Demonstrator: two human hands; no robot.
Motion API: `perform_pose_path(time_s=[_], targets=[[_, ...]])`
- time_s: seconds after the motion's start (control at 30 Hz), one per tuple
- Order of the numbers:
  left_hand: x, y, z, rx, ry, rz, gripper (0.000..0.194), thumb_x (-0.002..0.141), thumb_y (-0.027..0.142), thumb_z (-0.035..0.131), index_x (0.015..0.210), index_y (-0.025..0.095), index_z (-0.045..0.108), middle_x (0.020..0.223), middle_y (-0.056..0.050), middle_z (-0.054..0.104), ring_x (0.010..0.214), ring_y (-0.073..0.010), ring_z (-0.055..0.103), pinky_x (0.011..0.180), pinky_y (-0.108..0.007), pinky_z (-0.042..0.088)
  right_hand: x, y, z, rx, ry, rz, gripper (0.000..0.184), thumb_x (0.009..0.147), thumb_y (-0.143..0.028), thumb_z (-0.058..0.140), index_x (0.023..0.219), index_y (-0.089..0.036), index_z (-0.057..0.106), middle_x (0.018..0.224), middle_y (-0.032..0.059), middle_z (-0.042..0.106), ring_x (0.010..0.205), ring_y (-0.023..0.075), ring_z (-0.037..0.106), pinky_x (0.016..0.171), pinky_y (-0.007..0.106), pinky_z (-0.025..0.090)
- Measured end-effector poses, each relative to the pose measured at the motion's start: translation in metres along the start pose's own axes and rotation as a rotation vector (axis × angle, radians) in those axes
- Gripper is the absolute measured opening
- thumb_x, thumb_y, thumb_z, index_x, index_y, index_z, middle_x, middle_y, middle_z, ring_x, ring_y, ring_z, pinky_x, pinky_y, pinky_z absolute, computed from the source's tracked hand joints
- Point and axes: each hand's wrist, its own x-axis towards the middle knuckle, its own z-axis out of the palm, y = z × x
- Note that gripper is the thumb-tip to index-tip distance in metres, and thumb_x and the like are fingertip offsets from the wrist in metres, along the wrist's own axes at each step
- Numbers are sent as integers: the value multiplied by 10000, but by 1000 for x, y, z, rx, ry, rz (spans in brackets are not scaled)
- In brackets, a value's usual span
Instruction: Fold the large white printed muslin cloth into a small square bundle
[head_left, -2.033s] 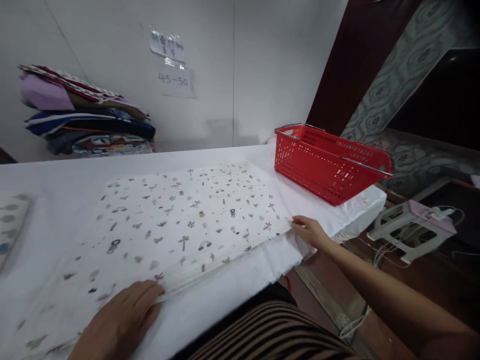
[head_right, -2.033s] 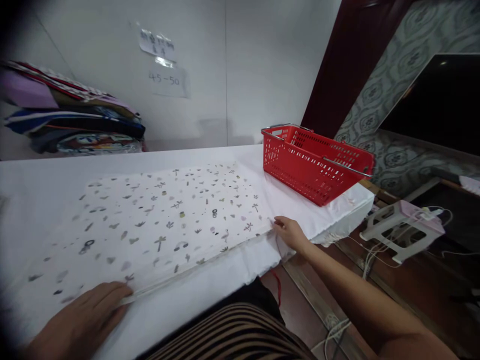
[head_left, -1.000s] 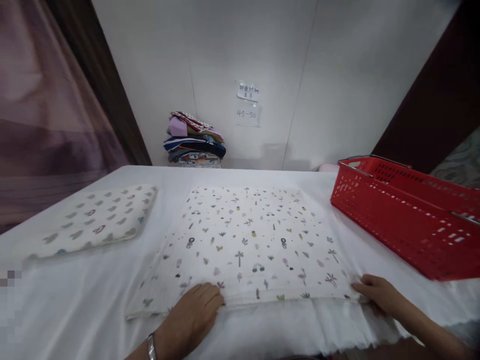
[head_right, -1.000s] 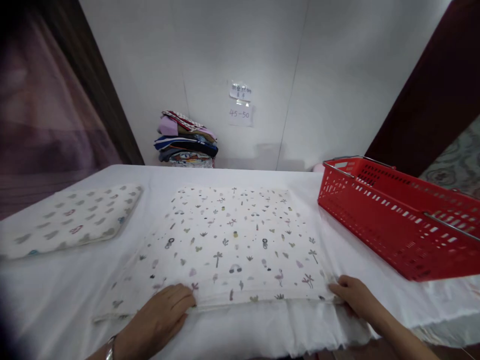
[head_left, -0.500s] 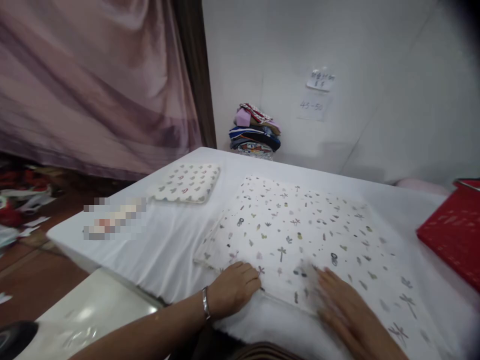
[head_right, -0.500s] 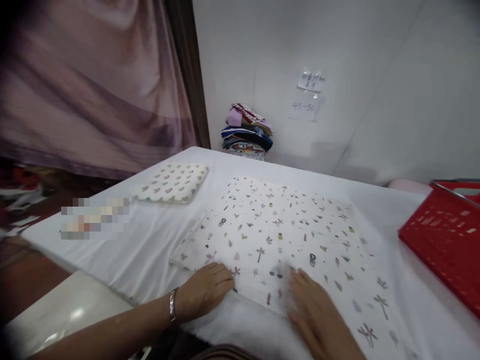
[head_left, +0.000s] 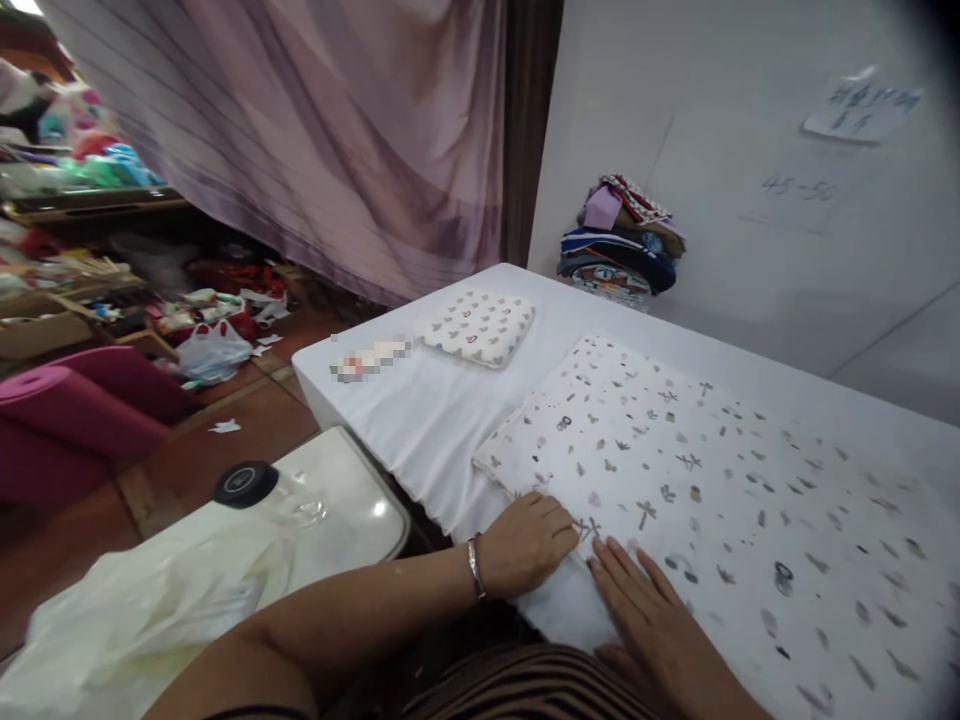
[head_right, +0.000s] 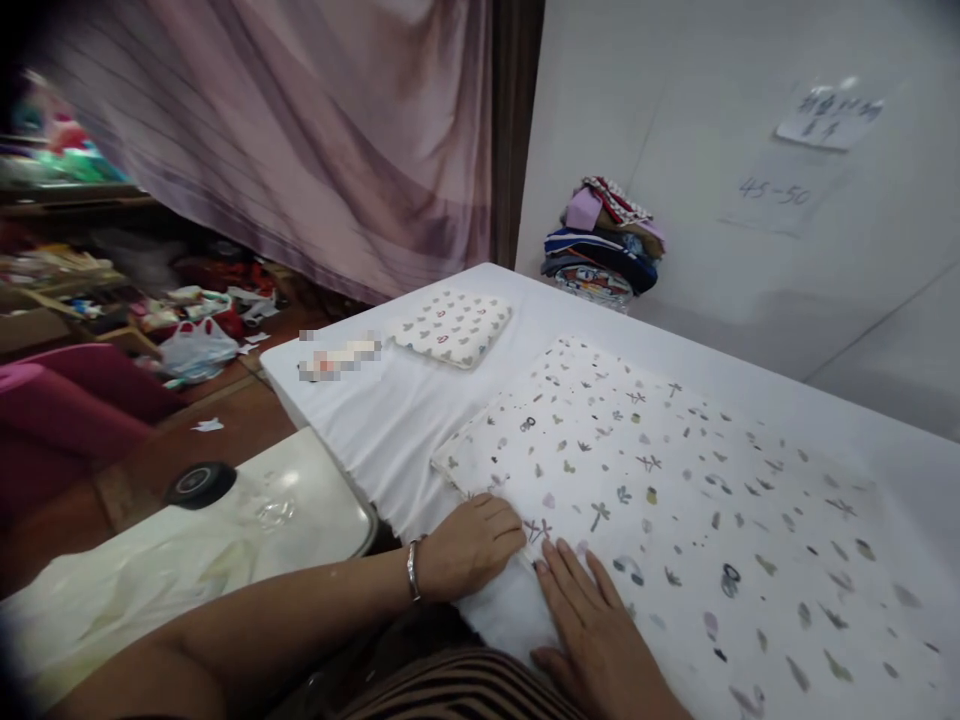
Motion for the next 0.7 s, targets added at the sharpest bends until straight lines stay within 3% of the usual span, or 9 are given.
perform_pose_path(time_s=[0.2, 0.3, 0.4, 0.53, 0.7], targets=[[-17, -16, -9, -108, 61, -143, 149, 813, 177, 490, 955, 181, 537, 929, -36, 572, 899, -173, 478, 819, -344, 345, 37, 2, -32, 118, -8, 1, 588, 872, -367, 430, 1407, -237, 223, 1412, 68, 327, 1297, 245, 280, 1042, 467, 269], [-38, -30, -16, -109, 183, -381, 218, 805, 179, 499, 1020, 186, 536, 1017, -53, 570, 969, -187, 473, 856, -356, 356, 66, -2, -42, 222, 38, -35, 420, 893, -298, 400, 1303, -215, 425, 1312, 80, 473, 1238, 226, 378, 1014, 429, 315], [-60, -46, -20, -50, 301, -679, 220, 819, 199, 484, 1027, 187, 554, 1042, -62, 568, 974, -195, 476, 838, -361, 381, 100, -3, -44, 358, 88, 4, 269, 900, -226, 369, 1061, -206, 584, 1079, 73, 612, 1038, 191, 527, 889, 348, 412], [-71, -58, -20, 3, 353, -897, 163, 825, 236, 477, 900, 189, 614, 918, -47, 589, 885, -189, 500, 795, -353, 395, 155, -10, -38, 411, 79, 118, 159, 869, -236, 428, 886, -197, 581, 845, 32, 597, 808, 154, 550, 712, 271, 418], [-63, -62, -18, -5, 309, -947, 192, 843, 266, 461, 800, 219, 643, 834, -30, 572, 839, -178, 494, 748, -333, 374, 205, -28, -26, 322, 8, 190, 171, 826, -352, 512, 858, -185, 533, 828, 20, 568, 768, 151, 523, 646, 252, 352]])
